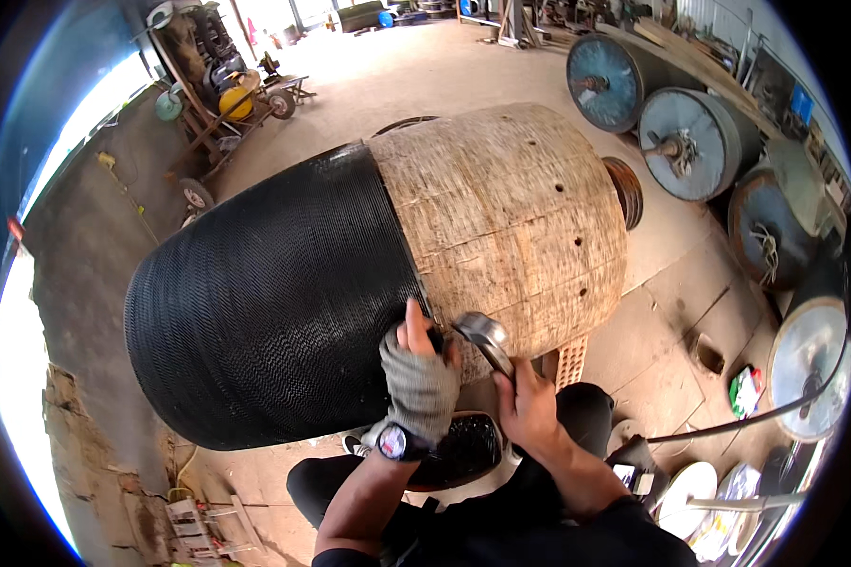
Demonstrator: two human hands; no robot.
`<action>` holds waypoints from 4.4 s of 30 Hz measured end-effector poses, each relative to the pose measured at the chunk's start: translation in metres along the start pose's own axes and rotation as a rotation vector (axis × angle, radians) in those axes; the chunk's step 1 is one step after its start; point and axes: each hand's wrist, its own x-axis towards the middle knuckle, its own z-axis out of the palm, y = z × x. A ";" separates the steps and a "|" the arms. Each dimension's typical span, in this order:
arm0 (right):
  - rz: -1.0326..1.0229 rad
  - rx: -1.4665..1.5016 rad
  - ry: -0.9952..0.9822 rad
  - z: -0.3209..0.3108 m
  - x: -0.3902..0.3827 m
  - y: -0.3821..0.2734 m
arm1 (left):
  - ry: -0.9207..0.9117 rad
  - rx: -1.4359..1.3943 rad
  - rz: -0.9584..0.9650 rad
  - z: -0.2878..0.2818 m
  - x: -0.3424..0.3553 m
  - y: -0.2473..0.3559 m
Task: The person uses a hammer to tap a black mesh material onto a large cylindrical wooden object. Later, the person sits on the floor and works on a bicycle wheel, adjusting the spokes and a chain-like component.
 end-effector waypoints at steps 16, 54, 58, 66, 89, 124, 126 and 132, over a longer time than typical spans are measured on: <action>0.059 -0.088 -0.093 0.021 -0.006 0.002 | -0.644 0.125 0.257 0.048 -0.153 -0.013; -0.169 0.117 0.116 0.006 -0.018 -0.011 | 0.257 0.328 0.373 -0.050 0.055 -0.103; -0.180 -0.304 0.004 0.019 -0.005 0.007 | 0.288 0.344 0.361 -0.051 0.056 -0.105; -0.114 0.251 0.166 0.011 -0.004 -0.013 | 0.317 0.368 0.344 -0.047 0.063 -0.104; 0.097 -0.060 -0.005 0.040 -0.016 0.029 | 0.237 0.442 0.232 -0.049 0.081 -0.103; -0.059 0.060 0.148 -0.002 -0.049 0.020 | 0.041 0.011 0.085 0.025 -0.055 0.001; 0.039 -0.058 -0.021 0.005 -0.047 0.022 | 0.087 0.014 0.162 0.026 -0.077 -0.006; 0.016 0.249 0.161 0.006 -0.061 0.028 | -0.309 0.019 0.199 0.034 -0.145 -0.004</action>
